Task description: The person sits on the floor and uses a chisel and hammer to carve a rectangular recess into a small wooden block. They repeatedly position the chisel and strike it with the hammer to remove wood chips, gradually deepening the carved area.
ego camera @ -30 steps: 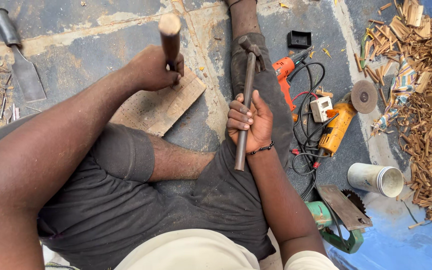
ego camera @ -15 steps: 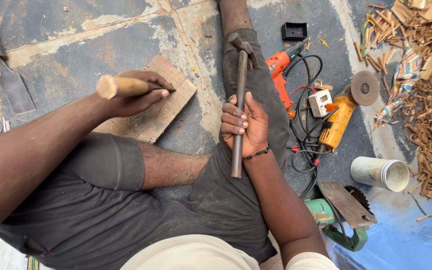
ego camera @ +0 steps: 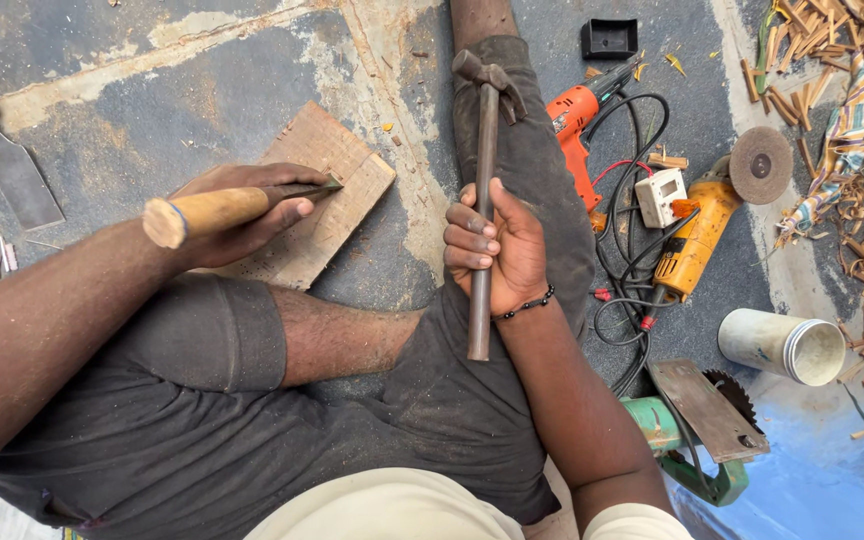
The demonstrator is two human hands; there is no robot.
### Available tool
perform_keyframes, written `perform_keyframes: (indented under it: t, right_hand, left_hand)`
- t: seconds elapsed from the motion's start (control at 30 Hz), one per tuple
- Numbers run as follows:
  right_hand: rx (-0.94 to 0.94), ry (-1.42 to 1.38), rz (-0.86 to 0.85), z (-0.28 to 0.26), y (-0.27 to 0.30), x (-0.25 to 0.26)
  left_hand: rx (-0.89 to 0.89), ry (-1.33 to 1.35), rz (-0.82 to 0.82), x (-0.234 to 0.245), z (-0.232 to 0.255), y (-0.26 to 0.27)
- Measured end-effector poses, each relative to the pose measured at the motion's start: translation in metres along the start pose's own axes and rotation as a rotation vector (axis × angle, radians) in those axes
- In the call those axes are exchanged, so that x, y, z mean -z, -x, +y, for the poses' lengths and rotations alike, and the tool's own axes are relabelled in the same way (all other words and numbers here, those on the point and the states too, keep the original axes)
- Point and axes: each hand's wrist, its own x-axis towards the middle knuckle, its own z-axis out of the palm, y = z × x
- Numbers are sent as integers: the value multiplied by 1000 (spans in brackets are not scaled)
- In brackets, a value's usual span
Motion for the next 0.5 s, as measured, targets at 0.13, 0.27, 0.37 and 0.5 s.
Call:
perform_keyframes:
  t: [0.13, 0.27, 0.37, 0.5]
  right_hand:
    - [-25, 26, 32, 0, 0, 3]
    - [-11, 68, 73, 4, -2, 6]
    - [-30, 77, 93, 6, -2, 8]
    - [-59, 80, 60, 5, -4, 11]
  left_hand:
    - [17, -42, -6, -5, -9, 1]
    - [113, -95, -31, -4, -4, 3]
    - [119, -89, -24, -2, 3, 5]
    - [171, -98, 2, -1, 13, 5]
